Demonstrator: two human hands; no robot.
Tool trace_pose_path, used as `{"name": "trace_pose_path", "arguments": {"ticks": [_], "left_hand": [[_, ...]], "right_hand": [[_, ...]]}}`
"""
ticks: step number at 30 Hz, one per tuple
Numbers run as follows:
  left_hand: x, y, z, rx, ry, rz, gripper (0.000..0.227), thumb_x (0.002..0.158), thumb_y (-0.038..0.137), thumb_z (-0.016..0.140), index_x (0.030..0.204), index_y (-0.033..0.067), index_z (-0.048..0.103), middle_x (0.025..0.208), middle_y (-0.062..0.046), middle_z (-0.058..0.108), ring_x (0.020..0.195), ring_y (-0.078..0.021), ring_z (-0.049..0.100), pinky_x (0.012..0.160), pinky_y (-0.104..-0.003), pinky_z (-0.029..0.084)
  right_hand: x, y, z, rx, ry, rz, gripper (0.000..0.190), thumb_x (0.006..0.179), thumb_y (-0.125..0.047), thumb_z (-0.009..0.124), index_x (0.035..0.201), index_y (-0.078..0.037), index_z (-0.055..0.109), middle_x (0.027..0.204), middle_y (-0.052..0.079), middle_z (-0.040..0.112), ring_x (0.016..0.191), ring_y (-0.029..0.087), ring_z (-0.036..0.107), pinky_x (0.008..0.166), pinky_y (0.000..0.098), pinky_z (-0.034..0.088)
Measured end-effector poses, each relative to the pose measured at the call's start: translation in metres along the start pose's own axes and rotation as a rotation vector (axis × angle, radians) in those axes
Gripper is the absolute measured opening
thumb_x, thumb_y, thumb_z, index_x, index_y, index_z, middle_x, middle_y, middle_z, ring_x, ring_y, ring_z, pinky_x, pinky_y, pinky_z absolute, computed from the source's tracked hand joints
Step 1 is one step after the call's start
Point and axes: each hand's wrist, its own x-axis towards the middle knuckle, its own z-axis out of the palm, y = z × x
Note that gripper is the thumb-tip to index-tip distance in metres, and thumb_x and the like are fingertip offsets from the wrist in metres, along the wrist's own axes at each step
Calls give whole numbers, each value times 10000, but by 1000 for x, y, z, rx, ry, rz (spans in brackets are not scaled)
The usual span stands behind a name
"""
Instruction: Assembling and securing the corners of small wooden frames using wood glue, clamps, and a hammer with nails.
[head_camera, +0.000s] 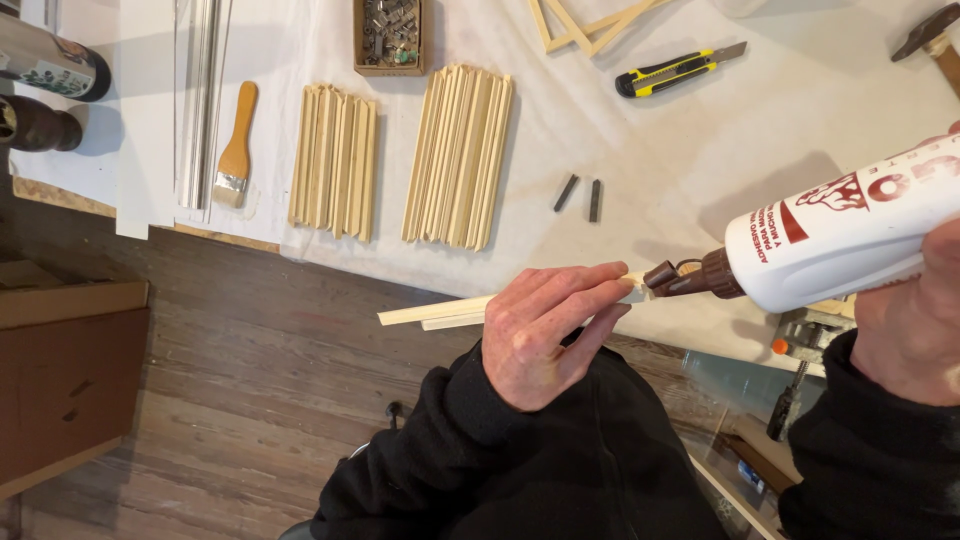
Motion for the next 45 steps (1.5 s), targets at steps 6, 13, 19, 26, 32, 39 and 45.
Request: {"name": "trace_pose_path", "arguments": {"ticks": [6,13,19,26,32,39,45], "left_hand": [[-1,1,1,1,-2,2,270,913,48,809,1164,73,713,1205,-43,738,1047,-204,732,866,-325,557],[0,2,0,10,-3,-3,267,916,54,806,1166,78,715,1201,-38,740,1038,-201,733,858,-325,558],[-1,1,0,8,-11,-7,272,911,53,804,1167,78,715,1203,-40,741,1039,-202,733,858,-326,558],[-1,1,-1,13,-28,7,271,914,57,801,1170,73,715,1209,-43,739,1042,-203,734,864,-325,561],[-1,0,-2,10,-27,4,252,922,53,798,1161,72,719,1205,-41,742,1036,-203,737,864,-323,565],[-4,-14,-17,14,11,-22,255,897,44,807,1138,55,726,1178,-59,747,1021,-228,736,860,-336,568],[-21,-34,-29,34,65,-85,282,866,33,824,1131,52,726,1170,-69,752,1022,-226,741,855,-331,573]], "right_hand": [[-3,4,-3,4,5,32,828,1078,-666,600,1610,-79,358,1359,64,536,1278,194,654,1085,383,567],[-8,31,-21,21,-18,51,758,1114,-651,599,1572,-81,400,1295,71,598,1246,191,703,1061,368,574],[-2,4,-2,-7,-7,41,804,1106,-663,585,1617,-85,359,1347,76,557,1281,196,677,1061,373,571],[6,1,2,-19,-10,45,839,1087,-682,587,1612,-71,351,1318,102,579,1228,207,689,1053,376,568],[6,42,-14,26,-1,15,798,1089,-646,577,1583,-48,388,1291,124,597,1205,235,693,1049,384,568],[72,25,-10,136,-43,104,545,1192,-516,538,1351,2,484,1191,105,599,1134,223,662,1057,417,594],[152,34,61,-526,-485,249,602,915,-439,728,1293,-13,533,1013,163,695,924,344,742,766,522,588]]}}
